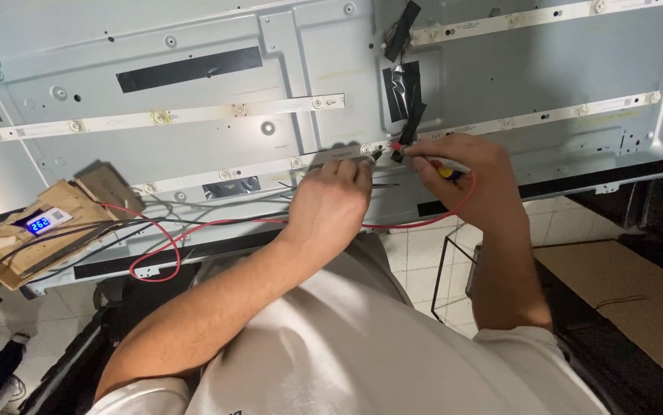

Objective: Testing LED backlight strips with a digital tester and installing them into a television chassis.

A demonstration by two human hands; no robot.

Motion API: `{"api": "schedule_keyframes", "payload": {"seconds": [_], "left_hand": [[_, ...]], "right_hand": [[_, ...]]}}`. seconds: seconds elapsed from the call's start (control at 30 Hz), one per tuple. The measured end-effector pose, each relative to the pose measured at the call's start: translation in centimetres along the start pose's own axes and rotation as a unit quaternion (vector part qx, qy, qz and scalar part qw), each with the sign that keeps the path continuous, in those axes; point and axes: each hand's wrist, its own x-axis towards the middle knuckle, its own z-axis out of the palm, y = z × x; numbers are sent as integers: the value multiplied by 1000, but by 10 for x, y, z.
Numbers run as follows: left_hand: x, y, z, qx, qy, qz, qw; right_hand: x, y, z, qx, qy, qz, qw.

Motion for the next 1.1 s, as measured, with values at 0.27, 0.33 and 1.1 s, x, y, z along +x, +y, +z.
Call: {"api": "schedule_keyframes", "payload": {"seconds": [0.27, 0.33, 1.1], "left_hand": [[2, 0, -7, 5, -19, 5, 1000], [2, 0, -6, 2, -20, 4, 1000], [0, 3, 0, 6, -19, 3, 1000]], "right_hand": [[3, 4, 0, -5, -7, 0, 1000], [3, 4, 0, -4, -9, 1, 1000], [3, 2, 0, -7, -16, -6, 1000]]}}
